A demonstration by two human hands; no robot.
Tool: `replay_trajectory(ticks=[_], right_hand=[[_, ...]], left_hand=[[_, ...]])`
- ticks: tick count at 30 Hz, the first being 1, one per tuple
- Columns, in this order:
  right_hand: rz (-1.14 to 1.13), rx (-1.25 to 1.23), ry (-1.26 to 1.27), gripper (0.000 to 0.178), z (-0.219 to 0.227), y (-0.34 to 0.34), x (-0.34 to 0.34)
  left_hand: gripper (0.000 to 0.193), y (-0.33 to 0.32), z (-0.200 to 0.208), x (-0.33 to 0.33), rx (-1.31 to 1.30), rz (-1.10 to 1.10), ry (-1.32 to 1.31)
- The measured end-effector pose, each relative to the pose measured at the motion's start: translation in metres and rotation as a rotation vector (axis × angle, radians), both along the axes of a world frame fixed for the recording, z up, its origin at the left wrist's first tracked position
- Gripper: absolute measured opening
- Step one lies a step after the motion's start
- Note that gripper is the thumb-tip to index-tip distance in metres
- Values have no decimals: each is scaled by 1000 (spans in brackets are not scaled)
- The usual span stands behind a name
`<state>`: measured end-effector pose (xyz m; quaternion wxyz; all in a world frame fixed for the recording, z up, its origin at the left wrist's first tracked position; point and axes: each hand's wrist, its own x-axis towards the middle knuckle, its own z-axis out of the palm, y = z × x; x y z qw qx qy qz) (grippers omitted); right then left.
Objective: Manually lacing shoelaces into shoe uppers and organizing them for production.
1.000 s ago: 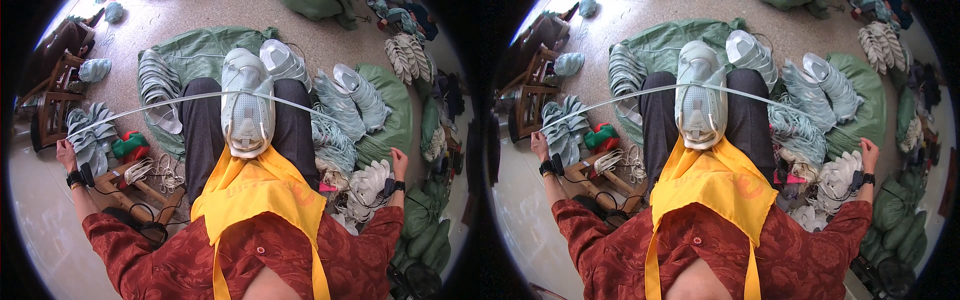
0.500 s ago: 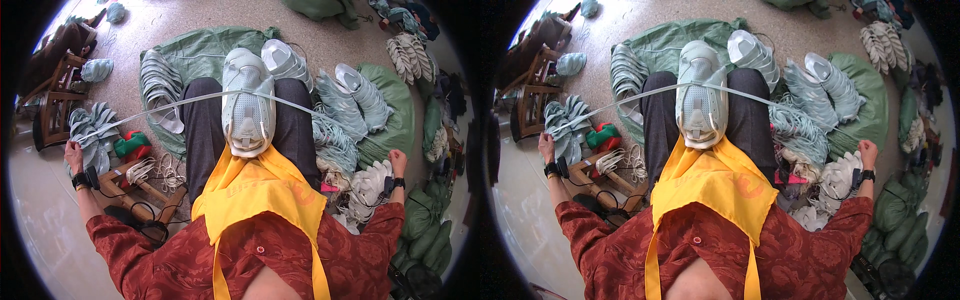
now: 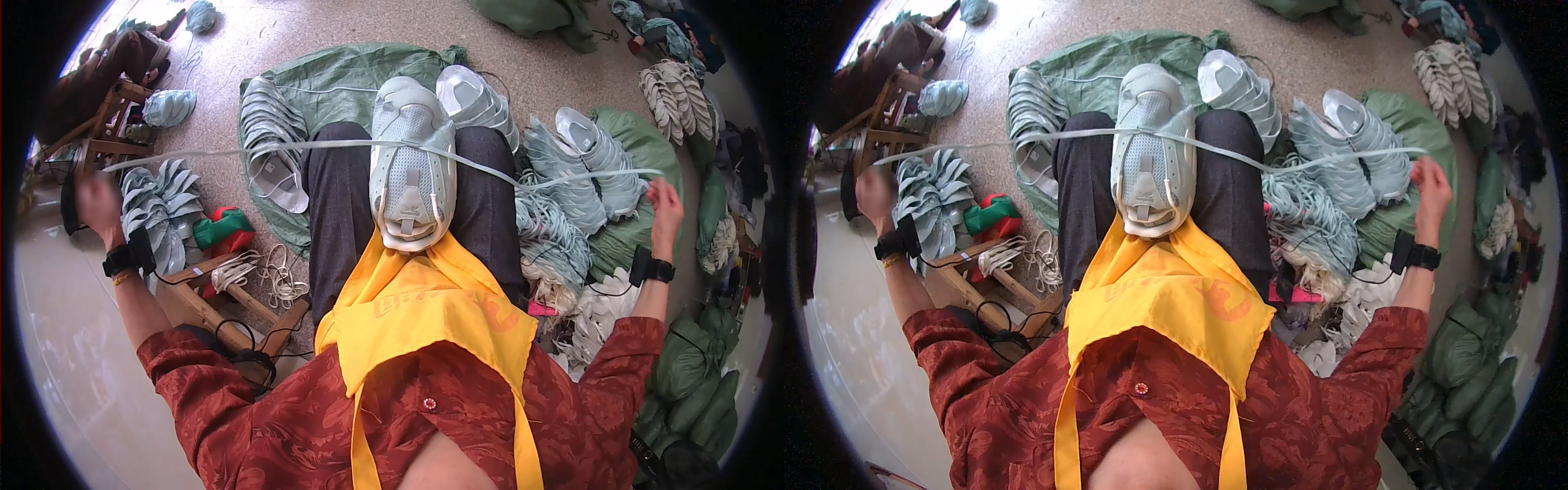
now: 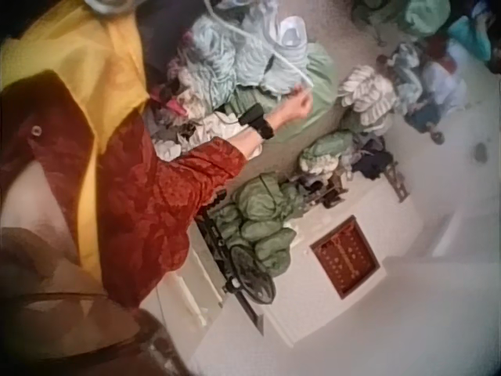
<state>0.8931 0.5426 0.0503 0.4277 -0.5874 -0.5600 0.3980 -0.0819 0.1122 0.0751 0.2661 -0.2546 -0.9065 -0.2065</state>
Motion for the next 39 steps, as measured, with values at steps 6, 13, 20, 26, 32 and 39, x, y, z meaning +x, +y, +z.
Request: replay_trajectory(ticks=[6,13,20,26,32,39], right_hand=[[209,-364,310,25,-49,-85,-130],[657,-346,51,12,-10,-176,-311],[715,320,-434,16,-21,-179,-355],[727,391,-423,18,-30,-168,-369],[685,405,-346,11,-22,-147,-376],[640,82,48,14,-32,-137,-387]], left_hand=[[16,38,-81,155,-376,-621,-1277],[8,106,-53,343,121,-1069,-1338],[13,136,-76,404,348,-1061,-992],[15,133,-77,422,361,-1037,-782],[11,134,-80,411,384,-1003,-975],[11,156,-90,394,417,-1011,-1197]])
